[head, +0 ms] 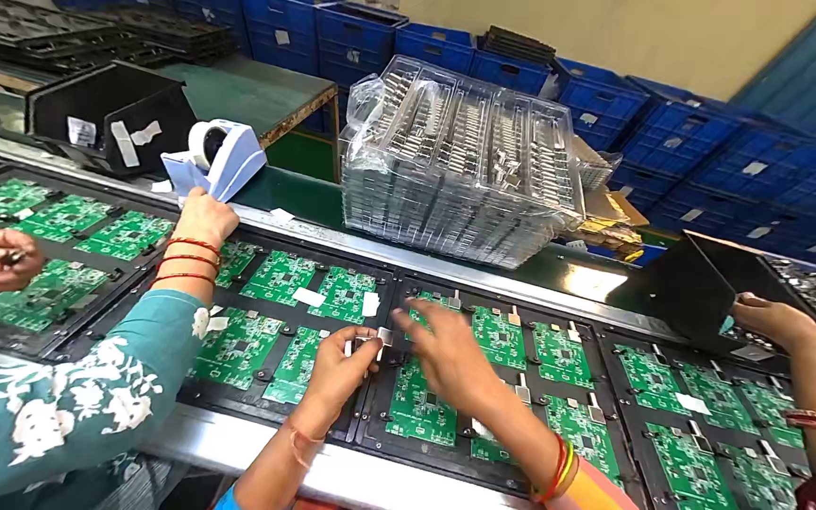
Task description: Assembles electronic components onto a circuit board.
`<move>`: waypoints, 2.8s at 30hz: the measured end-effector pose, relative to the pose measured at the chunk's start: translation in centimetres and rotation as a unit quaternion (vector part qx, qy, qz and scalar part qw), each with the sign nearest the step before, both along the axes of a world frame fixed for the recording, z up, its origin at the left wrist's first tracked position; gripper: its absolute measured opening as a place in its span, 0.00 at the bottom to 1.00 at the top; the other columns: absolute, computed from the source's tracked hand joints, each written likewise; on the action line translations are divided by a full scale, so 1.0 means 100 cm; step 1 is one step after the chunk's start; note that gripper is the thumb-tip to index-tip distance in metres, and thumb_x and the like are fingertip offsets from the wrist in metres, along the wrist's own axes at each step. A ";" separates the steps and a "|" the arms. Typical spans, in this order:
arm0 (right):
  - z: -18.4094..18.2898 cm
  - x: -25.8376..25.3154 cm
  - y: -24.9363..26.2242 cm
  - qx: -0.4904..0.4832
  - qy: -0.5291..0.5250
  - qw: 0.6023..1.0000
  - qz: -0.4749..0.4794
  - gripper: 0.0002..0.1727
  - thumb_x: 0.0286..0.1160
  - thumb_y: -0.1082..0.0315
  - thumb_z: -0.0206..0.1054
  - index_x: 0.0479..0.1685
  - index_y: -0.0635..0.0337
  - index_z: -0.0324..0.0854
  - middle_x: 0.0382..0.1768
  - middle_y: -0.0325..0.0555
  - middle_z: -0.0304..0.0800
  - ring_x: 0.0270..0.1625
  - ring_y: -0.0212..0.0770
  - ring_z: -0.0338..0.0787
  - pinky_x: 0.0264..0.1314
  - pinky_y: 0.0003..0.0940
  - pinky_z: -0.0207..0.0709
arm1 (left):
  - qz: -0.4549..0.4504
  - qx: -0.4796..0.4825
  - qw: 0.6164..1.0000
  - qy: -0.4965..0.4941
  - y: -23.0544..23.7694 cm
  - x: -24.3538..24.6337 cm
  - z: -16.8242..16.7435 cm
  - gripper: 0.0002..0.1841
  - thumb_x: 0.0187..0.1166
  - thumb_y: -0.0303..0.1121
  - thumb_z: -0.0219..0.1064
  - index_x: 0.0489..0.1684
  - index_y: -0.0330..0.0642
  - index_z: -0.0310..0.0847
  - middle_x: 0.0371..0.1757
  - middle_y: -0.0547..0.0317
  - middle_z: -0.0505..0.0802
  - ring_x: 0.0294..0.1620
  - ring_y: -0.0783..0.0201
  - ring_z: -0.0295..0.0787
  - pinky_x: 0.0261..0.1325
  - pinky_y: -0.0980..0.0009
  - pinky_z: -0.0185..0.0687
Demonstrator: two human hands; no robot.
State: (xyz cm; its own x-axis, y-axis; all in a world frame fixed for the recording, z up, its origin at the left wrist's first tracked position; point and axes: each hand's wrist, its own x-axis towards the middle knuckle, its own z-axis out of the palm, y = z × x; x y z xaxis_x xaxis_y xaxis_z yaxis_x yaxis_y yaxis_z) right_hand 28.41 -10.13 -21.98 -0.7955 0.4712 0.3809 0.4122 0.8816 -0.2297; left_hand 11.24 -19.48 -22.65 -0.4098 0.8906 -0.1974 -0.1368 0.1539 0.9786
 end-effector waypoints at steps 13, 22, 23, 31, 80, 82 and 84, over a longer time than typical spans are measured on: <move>-0.010 -0.040 -0.032 -0.051 0.137 0.988 0.042 0.16 0.70 0.78 0.68 0.58 0.66 0.85 0.49 0.56 0.87 0.48 0.50 0.91 0.49 0.43 0.89 | -0.090 -0.015 0.995 -0.030 -0.015 -0.026 0.013 0.07 0.87 0.28 0.62 0.49 0.36 0.85 0.30 0.61 0.87 0.23 0.74 0.78 0.25 0.81 0.73; 0.001 -0.058 -0.022 -0.304 0.194 0.931 -0.049 0.04 0.74 0.74 0.72 0.41 0.65 0.90 0.42 0.49 0.88 0.34 0.34 0.89 0.39 0.27 0.87 | -0.066 -0.012 0.989 0.128 -0.027 -0.030 0.002 0.08 0.82 0.34 0.70 0.45 0.38 0.87 0.26 0.58 0.86 0.20 0.70 0.75 0.23 0.75 0.70; 0.002 -0.059 -0.025 -0.281 0.184 0.941 -0.027 0.05 0.76 0.75 0.70 0.43 0.65 0.91 0.45 0.51 0.88 0.37 0.35 0.90 0.42 0.28 0.87 | -0.058 -0.014 0.988 0.145 -0.028 -0.031 0.001 0.08 0.82 0.35 0.71 0.43 0.39 0.87 0.25 0.58 0.87 0.19 0.69 0.76 0.23 0.73 0.71; -0.001 -0.055 -0.031 -0.119 0.095 0.988 0.026 0.12 0.69 0.74 0.74 0.51 0.69 0.89 0.60 0.62 0.86 0.49 0.49 0.92 0.50 0.41 0.89 | -0.036 0.012 0.988 0.150 -0.032 -0.036 0.003 0.07 0.81 0.33 0.71 0.48 0.42 0.89 0.30 0.59 0.89 0.22 0.69 0.76 0.25 0.72 0.71; 0.012 -0.017 0.020 -0.124 0.079 0.987 -0.069 0.12 0.74 0.72 0.68 0.50 0.69 0.89 0.54 0.65 0.85 0.42 0.53 0.91 0.45 0.48 0.88 | -0.053 -0.014 0.997 -0.053 -0.016 -0.018 0.010 0.19 0.81 0.19 0.65 0.70 0.29 0.75 0.58 0.45 0.91 0.50 0.61 0.92 0.56 0.66 0.89; 0.013 -0.015 0.045 -0.160 0.087 0.978 -0.104 0.14 0.73 0.69 0.72 0.50 0.71 0.89 0.56 0.67 0.83 0.42 0.50 0.90 0.45 0.41 0.86 | -0.026 -0.006 0.996 -0.084 -0.015 -0.017 0.011 0.16 0.80 0.15 0.63 0.66 0.28 0.78 0.57 0.44 0.91 0.51 0.60 0.93 0.57 0.67 0.89; 0.010 -0.016 0.063 -0.180 0.063 0.976 -0.108 0.16 0.71 0.72 0.73 0.56 0.73 0.88 0.61 0.70 0.81 0.48 0.53 0.90 0.51 0.42 0.87 | 0.000 -0.001 0.995 -0.096 -0.015 -0.016 0.010 0.12 0.81 0.15 0.62 0.59 0.27 0.81 0.54 0.44 0.92 0.50 0.60 0.94 0.56 0.68 0.90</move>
